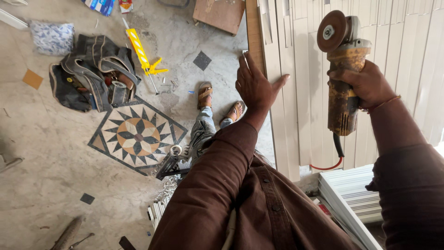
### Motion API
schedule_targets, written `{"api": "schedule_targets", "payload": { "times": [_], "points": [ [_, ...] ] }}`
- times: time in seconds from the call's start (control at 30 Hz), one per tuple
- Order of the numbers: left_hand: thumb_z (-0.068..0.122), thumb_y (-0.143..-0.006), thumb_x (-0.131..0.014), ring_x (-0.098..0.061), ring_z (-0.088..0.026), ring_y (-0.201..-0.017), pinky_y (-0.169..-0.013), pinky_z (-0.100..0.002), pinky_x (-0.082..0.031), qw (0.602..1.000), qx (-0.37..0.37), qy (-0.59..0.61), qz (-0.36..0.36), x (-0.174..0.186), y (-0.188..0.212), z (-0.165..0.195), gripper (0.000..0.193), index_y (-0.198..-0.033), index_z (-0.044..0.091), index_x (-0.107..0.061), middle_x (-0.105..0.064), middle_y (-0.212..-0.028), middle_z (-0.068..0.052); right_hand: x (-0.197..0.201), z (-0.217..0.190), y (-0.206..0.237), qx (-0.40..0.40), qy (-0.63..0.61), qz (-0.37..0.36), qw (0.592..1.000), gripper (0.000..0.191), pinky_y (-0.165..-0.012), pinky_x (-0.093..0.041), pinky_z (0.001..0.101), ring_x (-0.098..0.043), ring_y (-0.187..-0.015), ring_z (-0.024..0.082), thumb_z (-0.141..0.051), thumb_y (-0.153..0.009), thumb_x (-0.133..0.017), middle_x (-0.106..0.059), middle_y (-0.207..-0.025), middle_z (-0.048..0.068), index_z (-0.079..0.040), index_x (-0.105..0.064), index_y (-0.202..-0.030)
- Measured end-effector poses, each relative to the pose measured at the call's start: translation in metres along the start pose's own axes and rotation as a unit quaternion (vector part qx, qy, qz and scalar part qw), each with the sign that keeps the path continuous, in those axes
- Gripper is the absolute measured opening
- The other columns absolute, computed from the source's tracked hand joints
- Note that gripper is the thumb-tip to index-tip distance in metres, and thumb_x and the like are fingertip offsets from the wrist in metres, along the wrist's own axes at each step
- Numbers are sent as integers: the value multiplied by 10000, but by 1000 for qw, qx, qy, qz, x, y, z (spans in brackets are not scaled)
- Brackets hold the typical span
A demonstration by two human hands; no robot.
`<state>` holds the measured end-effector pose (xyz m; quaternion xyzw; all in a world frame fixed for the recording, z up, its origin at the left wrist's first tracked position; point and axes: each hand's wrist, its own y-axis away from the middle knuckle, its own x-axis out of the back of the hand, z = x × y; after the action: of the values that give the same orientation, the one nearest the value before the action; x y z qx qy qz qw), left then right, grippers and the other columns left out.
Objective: The person holds a stack of white slatted profiles on a work surface and runs an angle grinder along their edges, steadying the boards with the other hand. They reposition the grinder repeatedly along the lengths, brushing debris aside between passes.
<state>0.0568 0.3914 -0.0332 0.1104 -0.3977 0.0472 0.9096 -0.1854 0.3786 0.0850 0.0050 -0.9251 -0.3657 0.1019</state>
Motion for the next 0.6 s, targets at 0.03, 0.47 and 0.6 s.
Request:
{"api": "schedule_targets", "payload": {
  "times": [0.03,0.47,0.6],
  "points": [
    [641,-668,-858,-436,-445,-1391,-1112,-588,-402,999,-37,-7,19,0,4,2,1273,-1558,-15,-226,-318,-1606,-281,3,3,3,-5,-3,2,1000,297,-737,-593,342,-691,-866,183,-100,-898,-731,-691,-1011,70,-14,-647,-1169],
    [557,-882,-646,-196,-338,-1542,-1266,-523,-147,876,-414,-139,-202,-62,18,76,759,-1505,154,-488,-328,-1648,-145,35,2,-2,8,10,4,1000,359,-752,-595,337,-701,-883,188,-114,-884,-736,-711,-1030,82,-5,-651,-1216],
    [649,-946,-517,-175,-342,-1550,-1268,-550,-72,840,-409,-230,-271,-75,-17,105,734,-1511,183,-474,-338,-1642,-80,31,-4,-27,-3,39,1,999,372,-742,-612,340,-706,-853,198,-118,-850,-743,-719,-1017,93,9,-655,-1187]
  ]
}}
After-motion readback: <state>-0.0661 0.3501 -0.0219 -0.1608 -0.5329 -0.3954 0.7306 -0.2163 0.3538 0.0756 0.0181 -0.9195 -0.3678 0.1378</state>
